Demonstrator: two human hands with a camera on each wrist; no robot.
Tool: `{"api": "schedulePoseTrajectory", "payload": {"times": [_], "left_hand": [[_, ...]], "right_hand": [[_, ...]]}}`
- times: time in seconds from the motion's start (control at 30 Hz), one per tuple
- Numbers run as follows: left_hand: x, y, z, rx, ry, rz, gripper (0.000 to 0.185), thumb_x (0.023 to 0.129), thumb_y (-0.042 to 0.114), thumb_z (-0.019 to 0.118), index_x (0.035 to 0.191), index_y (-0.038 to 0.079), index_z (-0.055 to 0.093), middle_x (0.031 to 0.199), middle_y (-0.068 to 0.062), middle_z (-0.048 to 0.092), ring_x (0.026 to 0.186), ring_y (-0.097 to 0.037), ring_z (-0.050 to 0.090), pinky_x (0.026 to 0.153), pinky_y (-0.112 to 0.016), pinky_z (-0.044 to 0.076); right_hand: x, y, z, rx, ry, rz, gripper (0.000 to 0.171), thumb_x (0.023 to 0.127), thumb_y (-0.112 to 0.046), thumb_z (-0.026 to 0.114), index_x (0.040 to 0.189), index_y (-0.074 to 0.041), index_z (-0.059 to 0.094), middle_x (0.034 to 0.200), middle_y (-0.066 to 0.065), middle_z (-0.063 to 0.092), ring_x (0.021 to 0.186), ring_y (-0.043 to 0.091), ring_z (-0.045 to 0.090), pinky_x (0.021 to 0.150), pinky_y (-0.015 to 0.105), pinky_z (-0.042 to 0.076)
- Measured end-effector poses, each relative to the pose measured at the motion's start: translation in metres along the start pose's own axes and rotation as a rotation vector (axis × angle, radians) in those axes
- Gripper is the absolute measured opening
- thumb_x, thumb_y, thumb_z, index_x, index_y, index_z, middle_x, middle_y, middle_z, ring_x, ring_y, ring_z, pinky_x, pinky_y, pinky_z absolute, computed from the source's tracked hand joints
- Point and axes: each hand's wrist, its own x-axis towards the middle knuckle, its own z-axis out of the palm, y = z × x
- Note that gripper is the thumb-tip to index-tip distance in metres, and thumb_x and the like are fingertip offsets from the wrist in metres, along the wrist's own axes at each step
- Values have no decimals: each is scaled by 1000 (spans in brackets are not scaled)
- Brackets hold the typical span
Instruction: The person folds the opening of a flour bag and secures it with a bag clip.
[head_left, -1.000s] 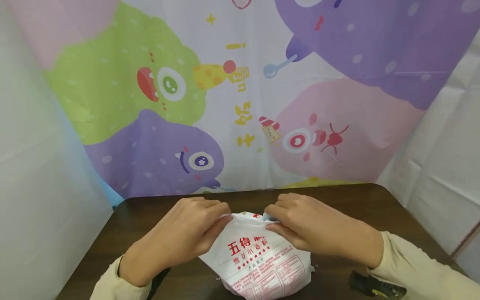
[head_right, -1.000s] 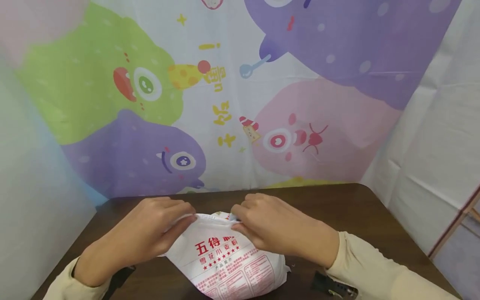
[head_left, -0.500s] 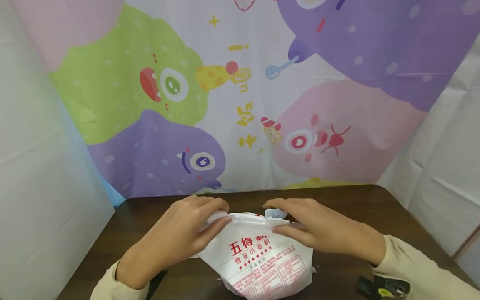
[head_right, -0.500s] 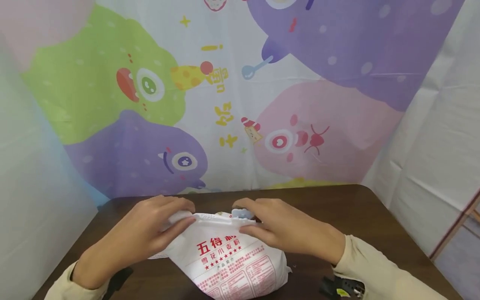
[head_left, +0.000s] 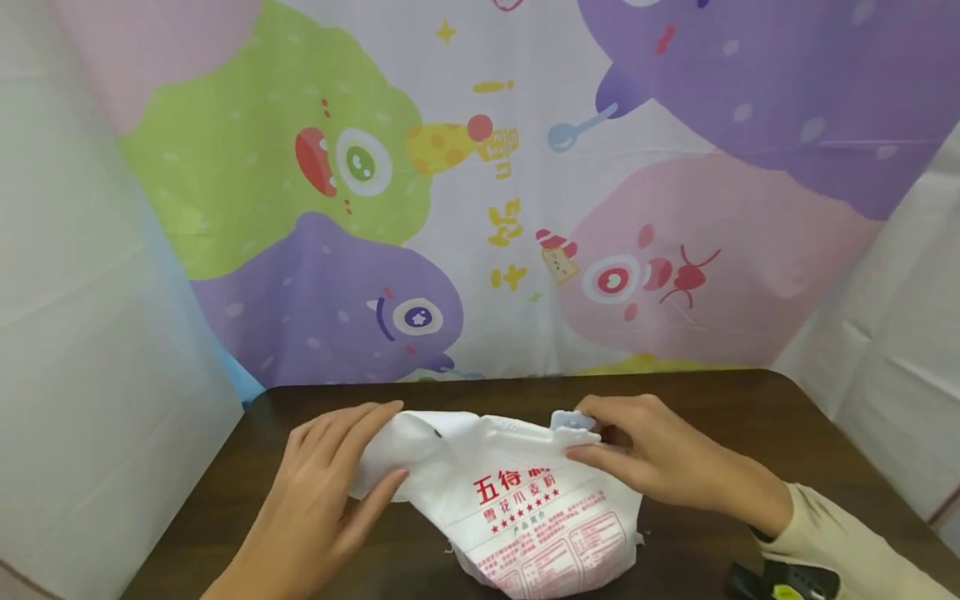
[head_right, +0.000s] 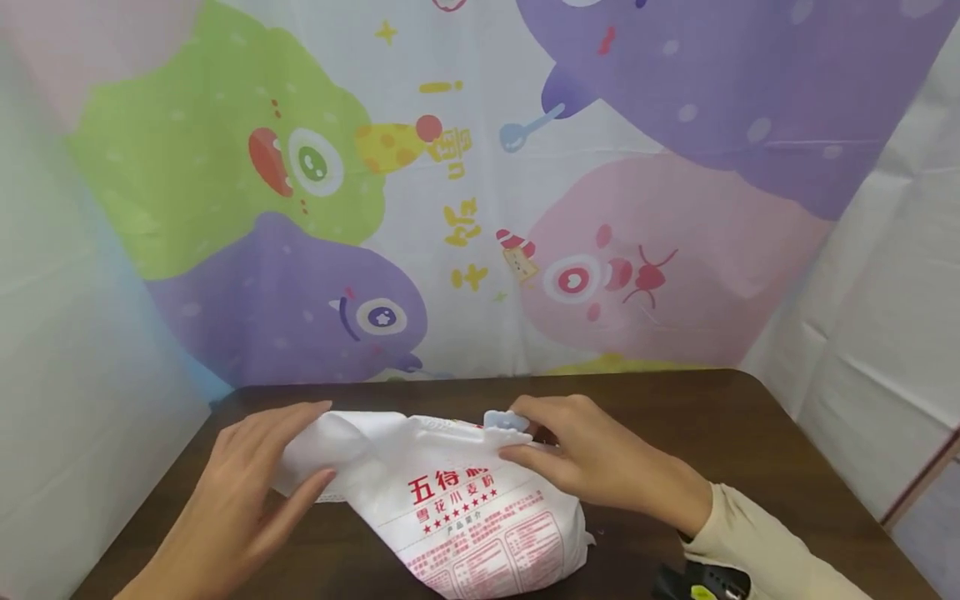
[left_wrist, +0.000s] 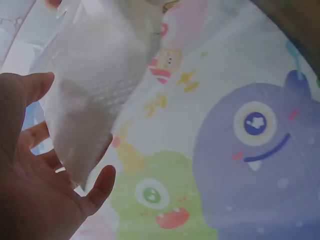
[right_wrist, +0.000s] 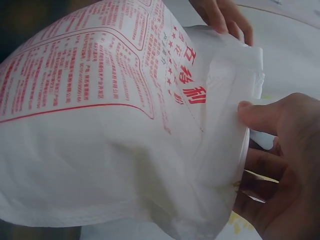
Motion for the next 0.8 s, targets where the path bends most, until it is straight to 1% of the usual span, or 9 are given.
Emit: {"api": "schedulePoseTrajectory", "payload": {"times": [0.17, 0.23, 0.37, 0.43, 0.53, 0.6, 0.7, 0.77, 0.8], "left_hand": [[-12, -2, -3, 6, 25, -31, 57, 105, 45, 44, 141, 3, 52, 131, -8, 59, 115, -28, 55, 94, -41, 34], [-16, -4, -4, -2, 49, -36, 58, 104, 45, 45, 142, 1, 50, 134, -12, 58, 117, -29, 54, 99, -36, 34], [-22, -7, -7, -27, 151, -26, 58, 103, 41, 49, 137, -6, 51, 138, -21, 53, 122, -33, 50, 108, -23, 30], [-24, -8, -8, -29, 197, -9, 55, 103, 39, 51, 133, -8, 54, 137, -25, 51, 122, -35, 49, 107, -20, 30], [-26, -5, -4, -16, 232, 34, 49, 103, 36, 51, 124, -8, 60, 131, -28, 54, 114, -36, 52, 100, -19, 34], [-27, 0, 1, -21, 264, 88, 44, 103, 32, 53, 117, -8, 64, 125, -28, 58, 107, -37, 55, 98, -22, 36], [-28, 12, 15, 0, 301, 194, 36, 102, 29, 54, 107, -4, 68, 115, -25, 63, 99, -37, 59, 93, -30, 42], [-32, 21, 27, 27, 301, 262, 34, 102, 29, 54, 103, 0, 70, 113, -23, 65, 97, -36, 60, 87, -36, 45], [-34, 26, 34, 50, 281, 284, 33, 102, 31, 53, 103, 3, 71, 114, -22, 65, 98, -36, 61, 84, -39, 46]], "right_hand": [[-6, 6, 2, 24, 65, 29, 17, 89, -12, 75, 98, -22, 64, 83, -12, 65, 71, 3, 62, 57, 22, 52], [-7, 9, 4, 38, 76, 85, 16, 90, -13, 75, 95, -23, 63, 84, -12, 67, 73, 5, 65, 60, 24, 54], [-9, 17, 7, 75, 83, 245, 17, 91, -19, 74, 87, -22, 58, 78, -9, 63, 69, 6, 62, 59, 26, 52], [-11, 22, 9, 123, 81, 310, 16, 91, -20, 73, 86, -20, 58, 78, -6, 61, 68, 8, 62, 59, 27, 52], [-12, 27, 12, 208, 70, 367, 13, 93, -20, 72, 89, -16, 60, 81, -1, 61, 70, 11, 63, 60, 28, 52], [-11, 30, 13, 240, 66, 385, 10, 93, -19, 71, 92, -15, 62, 82, 1, 62, 72, 12, 63, 61, 29, 52], [-10, 33, 15, 216, 72, 395, 9, 93, -20, 71, 93, -15, 63, 82, 0, 62, 69, 10, 62, 58, 27, 51], [-10, 33, 16, 176, 89, 399, 11, 93, -21, 71, 92, -15, 62, 78, -1, 62, 65, 9, 59, 56, 27, 50], [-10, 33, 17, 157, 98, 402, 12, 93, -22, 71, 91, -15, 62, 77, -2, 61, 63, 8, 58, 55, 26, 49]]}}
